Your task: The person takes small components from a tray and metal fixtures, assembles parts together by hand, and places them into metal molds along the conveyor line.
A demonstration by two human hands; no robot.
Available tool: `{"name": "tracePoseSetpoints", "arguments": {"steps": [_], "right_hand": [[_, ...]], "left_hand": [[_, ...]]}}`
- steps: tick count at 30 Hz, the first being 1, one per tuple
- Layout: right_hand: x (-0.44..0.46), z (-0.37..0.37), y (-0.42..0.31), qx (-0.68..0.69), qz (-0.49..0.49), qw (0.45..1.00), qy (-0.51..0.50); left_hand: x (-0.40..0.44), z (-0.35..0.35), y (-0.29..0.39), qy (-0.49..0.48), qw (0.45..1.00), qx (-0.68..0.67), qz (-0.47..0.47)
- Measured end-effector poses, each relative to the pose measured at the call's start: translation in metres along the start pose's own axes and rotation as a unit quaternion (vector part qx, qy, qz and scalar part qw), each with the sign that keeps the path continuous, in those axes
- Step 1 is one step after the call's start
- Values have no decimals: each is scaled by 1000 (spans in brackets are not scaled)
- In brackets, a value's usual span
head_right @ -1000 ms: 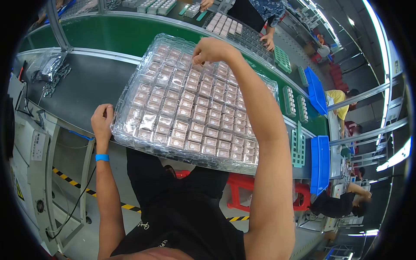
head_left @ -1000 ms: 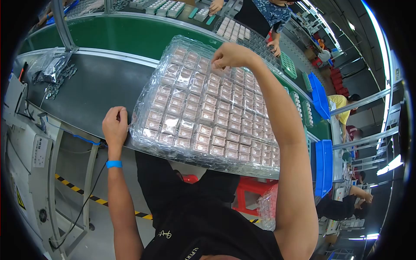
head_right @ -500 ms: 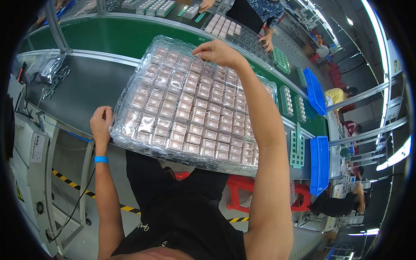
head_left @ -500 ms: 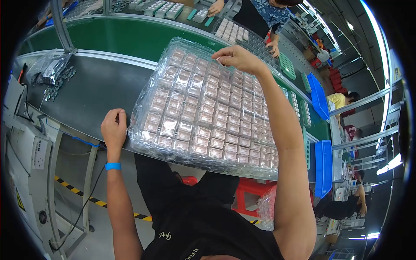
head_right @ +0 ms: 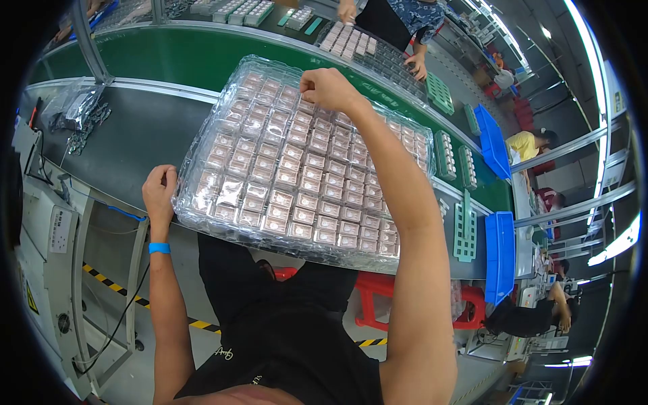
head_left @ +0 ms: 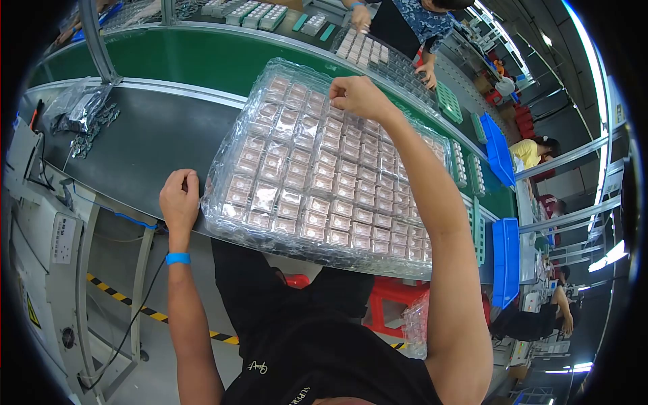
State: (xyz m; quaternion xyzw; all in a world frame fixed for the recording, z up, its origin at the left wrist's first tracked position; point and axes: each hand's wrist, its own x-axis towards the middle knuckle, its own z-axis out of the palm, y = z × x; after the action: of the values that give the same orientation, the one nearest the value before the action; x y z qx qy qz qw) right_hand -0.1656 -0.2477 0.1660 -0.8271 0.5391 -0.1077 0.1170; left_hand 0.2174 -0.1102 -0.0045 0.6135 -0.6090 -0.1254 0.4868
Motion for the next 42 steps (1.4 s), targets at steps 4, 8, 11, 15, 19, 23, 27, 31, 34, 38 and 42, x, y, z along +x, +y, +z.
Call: {"name": "tracePoseSetpoints", "arguments": {"steps": [4,8,11,15,19,23,27,31,34,38,42], "right_hand": [[1,-8,2,40,18,998,-50],[-13,-25,4,169,82,981,-48],[-20,-21,12,188,37,981,-13],[-28,-19,8,350,43,935,33],[-28,-26,16,323,74,943,-3],[-32,-16,10,227,39,970,73],[-37,-9,-2,93,-44,983,150],[-35,-5,-9,79,-51,980,177],[-28,-4,-7,47,-30,985,163],[-14,-1,0,-55,-47,991,111],[-4,4,-3,-90,-39,991,92]], "left_hand": [[0,0,-1,-2,1000,-3,1],[0,1,-3,-3,1000,-9,4],[0,1,-3,-7,1000,-1,-3],[0,1,-2,-7,1000,-4,-3],[-1,1,-2,-8,1000,-6,-8],[-1,3,-4,0,1000,-1,-4],[0,2,-4,-2,1000,-4,0],[0,1,0,-6,1000,1,-14],[-1,0,0,-4,1000,0,-9],[0,1,-1,-1,1000,-2,-9],[-1,1,0,-7,1000,0,-15]]}}
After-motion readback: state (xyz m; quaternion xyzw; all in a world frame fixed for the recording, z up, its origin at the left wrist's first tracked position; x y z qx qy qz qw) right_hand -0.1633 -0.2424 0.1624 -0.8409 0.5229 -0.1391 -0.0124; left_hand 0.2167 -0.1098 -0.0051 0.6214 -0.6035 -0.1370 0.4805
